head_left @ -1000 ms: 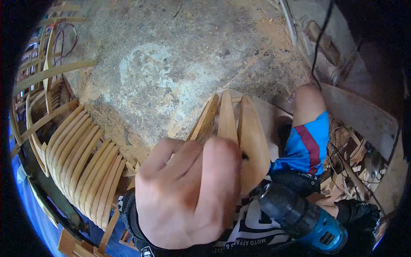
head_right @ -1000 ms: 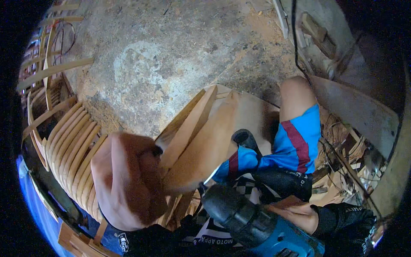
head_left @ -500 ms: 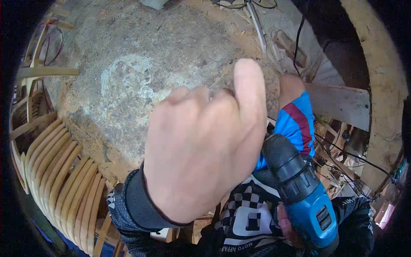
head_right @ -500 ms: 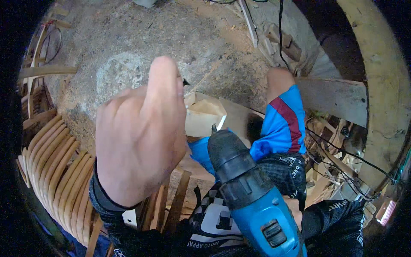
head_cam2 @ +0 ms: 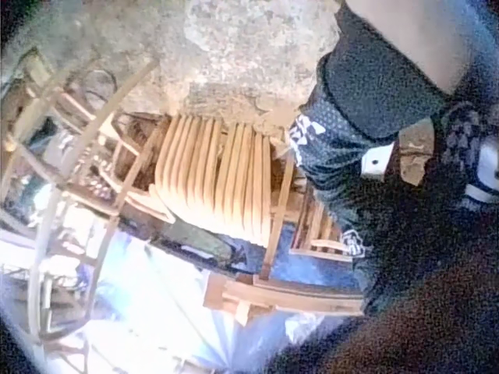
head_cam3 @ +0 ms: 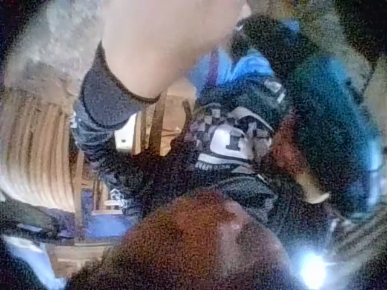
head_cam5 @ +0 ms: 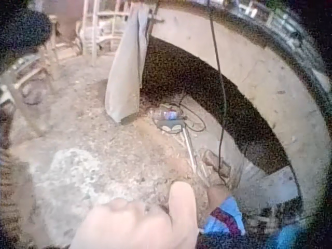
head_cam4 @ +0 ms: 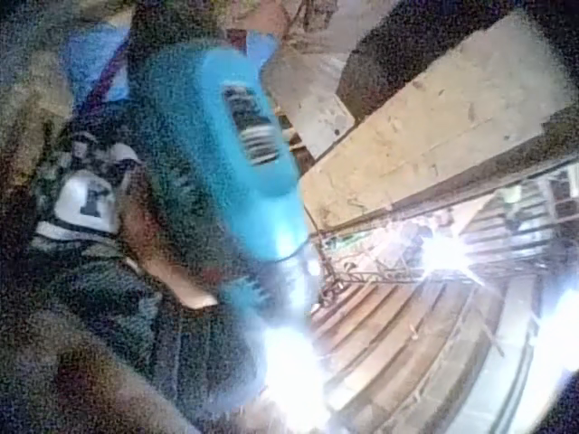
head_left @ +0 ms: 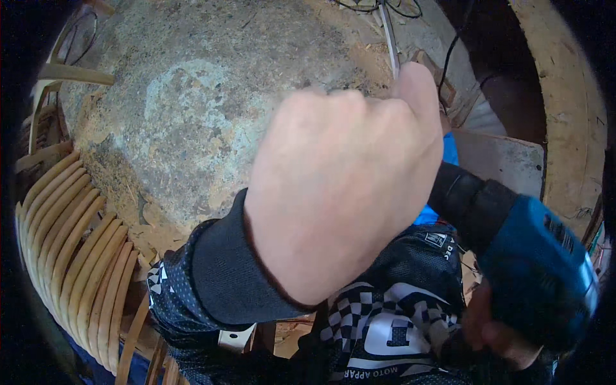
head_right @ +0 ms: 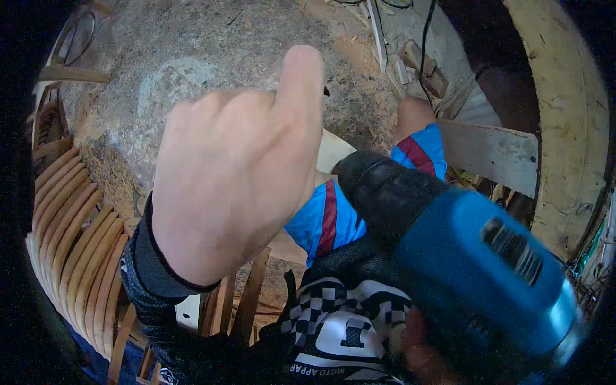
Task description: The person assembles a wooden chair backrest by drilling into the wooden frame with a power drill, picking up screws from a workbench, and driving the screws into the frame using the power drill.
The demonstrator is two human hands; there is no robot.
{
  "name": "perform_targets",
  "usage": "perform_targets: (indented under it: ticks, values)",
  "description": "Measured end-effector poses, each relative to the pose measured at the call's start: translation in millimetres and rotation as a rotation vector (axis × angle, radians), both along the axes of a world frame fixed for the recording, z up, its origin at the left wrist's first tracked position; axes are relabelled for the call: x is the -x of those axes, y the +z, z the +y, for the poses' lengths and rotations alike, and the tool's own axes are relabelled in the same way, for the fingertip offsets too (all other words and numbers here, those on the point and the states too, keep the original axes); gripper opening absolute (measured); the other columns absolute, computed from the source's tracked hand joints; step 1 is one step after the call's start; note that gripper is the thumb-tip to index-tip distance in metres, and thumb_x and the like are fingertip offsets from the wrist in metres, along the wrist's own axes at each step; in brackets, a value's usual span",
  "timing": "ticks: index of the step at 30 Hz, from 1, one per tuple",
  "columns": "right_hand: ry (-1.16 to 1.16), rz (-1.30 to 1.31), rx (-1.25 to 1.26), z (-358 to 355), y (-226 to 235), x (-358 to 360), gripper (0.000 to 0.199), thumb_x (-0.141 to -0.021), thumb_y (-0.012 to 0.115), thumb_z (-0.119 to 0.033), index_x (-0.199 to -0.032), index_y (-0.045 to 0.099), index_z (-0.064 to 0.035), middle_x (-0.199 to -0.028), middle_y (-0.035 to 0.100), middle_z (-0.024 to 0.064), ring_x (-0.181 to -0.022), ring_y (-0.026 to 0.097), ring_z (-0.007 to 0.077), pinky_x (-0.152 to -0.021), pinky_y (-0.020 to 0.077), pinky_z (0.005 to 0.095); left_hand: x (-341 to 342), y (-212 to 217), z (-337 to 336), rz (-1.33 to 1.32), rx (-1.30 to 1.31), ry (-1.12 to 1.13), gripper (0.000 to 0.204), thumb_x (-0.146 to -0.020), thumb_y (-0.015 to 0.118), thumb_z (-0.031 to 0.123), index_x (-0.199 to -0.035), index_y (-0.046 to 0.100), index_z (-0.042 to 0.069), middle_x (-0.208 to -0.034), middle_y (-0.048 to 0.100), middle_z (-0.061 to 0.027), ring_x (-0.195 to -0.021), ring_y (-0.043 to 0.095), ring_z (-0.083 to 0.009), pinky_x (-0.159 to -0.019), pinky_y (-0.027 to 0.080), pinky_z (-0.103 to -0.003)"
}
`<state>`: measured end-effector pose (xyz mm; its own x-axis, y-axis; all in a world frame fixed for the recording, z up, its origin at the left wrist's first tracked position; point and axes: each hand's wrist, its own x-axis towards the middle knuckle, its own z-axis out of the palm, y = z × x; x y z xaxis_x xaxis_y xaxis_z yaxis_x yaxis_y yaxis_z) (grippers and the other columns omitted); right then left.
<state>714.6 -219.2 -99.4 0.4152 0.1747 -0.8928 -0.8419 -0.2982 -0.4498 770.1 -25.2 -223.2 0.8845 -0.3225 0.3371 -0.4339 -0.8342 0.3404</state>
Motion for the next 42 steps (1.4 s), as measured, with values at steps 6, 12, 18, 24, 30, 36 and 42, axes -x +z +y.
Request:
perform_targets:
  ticks: [6,12,18,24,30,36,42]
  values:
    - [0.011,0.026,-0.059,4.5,12.4,-40.0,0.027,-0.078,0.056,-0.013,-0.097,0.049,0.0049,-0.066,0.057,0.0141,-0.062,0.059,0.0231,-0.056,0.0497,0.0312,5.4,-6.7,5.0,0.051,0.144,-0.019,0.024,-0.066,0.058,0.012,-0.081,0.041,0.005,-0.047,0.048,-0.0094,-0.045,0.055,-0.0290,-0.041,0.044,-0.037]
    - [-0.022,0.196,-0.122,-29.3,9.1,-51.9,0.023,-0.078,0.054,-0.024,-0.087,0.042,-0.0056,-0.063,0.055,0.0103,-0.060,0.057,0.0228,-0.063,0.0457,0.0336,3.9,-2.7,1.4,0.144,0.062,-0.022,0.024,-0.067,0.058,0.011,-0.080,0.040,0.004,-0.047,0.048,-0.0104,-0.046,0.056,-0.0293,-0.042,0.044,-0.038]
    - [-0.086,0.132,-0.239,-47.4,-18.3,-40.5,0.027,-0.077,0.056,-0.027,-0.081,0.044,-0.0029,-0.059,0.053,0.0121,-0.051,0.052,0.0224,-0.053,0.0453,0.0324,1.5,-0.1,-1.9,0.150,0.022,0.006,0.021,-0.070,0.059,0.009,-0.081,0.041,0.005,-0.048,0.048,-0.0130,-0.047,0.054,-0.0320,-0.044,0.042,-0.041]
    - [-0.194,0.037,-0.341,-63.2,-61.9,-9.4,0.033,-0.072,0.063,-0.028,-0.081,0.048,0.0003,-0.050,0.045,0.0065,-0.043,0.048,0.0205,-0.047,0.0428,0.0323,2.2,2.0,-15.8,0.259,-0.012,0.089,0.007,-0.086,0.049,0.008,-0.082,0.043,0.005,-0.052,0.046,-0.0141,-0.048,0.050,-0.0329,-0.045,0.038,-0.041]
    - [-0.235,0.052,-0.594,-62.6,-102.7,27.4,0.030,-0.078,0.064,-0.022,-0.090,0.044,-0.0037,-0.062,0.041,0.0012,-0.053,0.047,0.0167,-0.061,0.0403,0.0328,-0.3,7.9,-6.7,0.161,-0.077,0.023,0.008,-0.089,0.043,0.007,-0.082,0.043,0.003,-0.058,0.047,-0.0160,-0.050,0.049,-0.0345,-0.047,0.037,-0.041]
    - [-0.411,-0.021,-0.542,-33.9,-87.1,42.8,0.045,-0.073,0.068,-0.021,-0.105,0.044,0.0002,-0.070,0.046,0.0039,-0.055,0.050,0.0182,-0.061,0.0419,0.0341,5.0,2.5,4.5,0.194,-0.020,-0.023,0.005,-0.088,0.043,0.006,-0.085,0.041,0.002,-0.058,0.048,-0.0194,-0.052,0.052,-0.0378,-0.047,0.038,-0.045]
    - [-0.188,-0.266,-0.106,-76.0,-80.3,24.9,0.033,-0.073,0.067,-0.020,-0.093,0.052,0.0019,-0.068,0.054,0.0072,-0.058,0.051,0.0144,-0.057,0.0410,0.0246,4.7,4.9,11.1,0.134,0.042,-0.020,0.010,-0.084,0.048,0.008,-0.081,0.040,0.003,-0.049,0.049,-0.0154,-0.047,0.054,-0.0337,-0.044,0.042,-0.041]
